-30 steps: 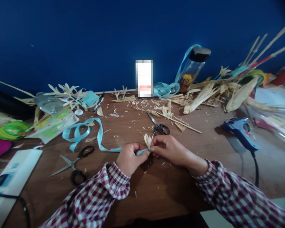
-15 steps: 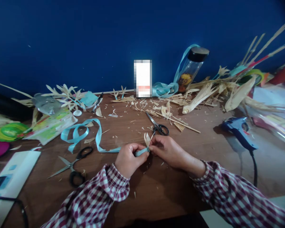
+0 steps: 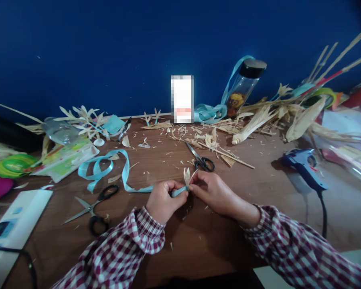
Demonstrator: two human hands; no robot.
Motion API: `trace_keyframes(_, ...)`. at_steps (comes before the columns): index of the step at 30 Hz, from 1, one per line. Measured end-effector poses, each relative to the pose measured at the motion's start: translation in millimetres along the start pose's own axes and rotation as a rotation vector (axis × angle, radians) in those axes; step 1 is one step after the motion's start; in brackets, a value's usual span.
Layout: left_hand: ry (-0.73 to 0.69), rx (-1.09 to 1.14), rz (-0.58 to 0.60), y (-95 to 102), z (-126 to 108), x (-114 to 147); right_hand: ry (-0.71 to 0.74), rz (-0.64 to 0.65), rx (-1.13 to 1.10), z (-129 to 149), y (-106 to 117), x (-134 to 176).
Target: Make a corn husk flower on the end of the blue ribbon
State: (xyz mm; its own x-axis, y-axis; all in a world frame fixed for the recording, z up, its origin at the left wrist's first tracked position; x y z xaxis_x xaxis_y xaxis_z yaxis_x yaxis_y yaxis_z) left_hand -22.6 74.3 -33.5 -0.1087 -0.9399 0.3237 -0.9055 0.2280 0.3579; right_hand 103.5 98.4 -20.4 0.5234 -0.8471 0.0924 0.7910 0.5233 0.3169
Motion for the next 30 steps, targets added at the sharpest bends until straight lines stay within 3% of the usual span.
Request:
trace_keyframes(18,0.017,0.066,-0.022,0.9,-2.2,0.8,0.045,-0.070,0.110,3.0,-0.5,4.0)
trace_keyframes(24,-0.006,0.055,-0.085,3.0,-3.9,0.2,0.103,-0.124,0.172,3.7,-1.3,3.9)
trace_keyframes(30,-0.006,0.068,-0.082,3.2,-0.3,-2.2,0.029,-0.025,-0.057,-2.2,-3.4,-0.3)
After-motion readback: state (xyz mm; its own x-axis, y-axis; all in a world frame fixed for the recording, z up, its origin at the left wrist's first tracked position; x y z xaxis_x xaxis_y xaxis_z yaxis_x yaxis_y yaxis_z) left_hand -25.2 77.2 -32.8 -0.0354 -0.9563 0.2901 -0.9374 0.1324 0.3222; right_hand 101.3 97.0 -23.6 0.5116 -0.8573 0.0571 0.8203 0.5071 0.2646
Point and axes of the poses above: each hand's wrist, its own x-axis away from the middle knuckle, its own y-axis out of the back of the hand, z = x × y, the point moved 7 cm from there along -x, towards the middle knuckle, and after that the axes turned 3 degrees about z, right-handed, at the moved point
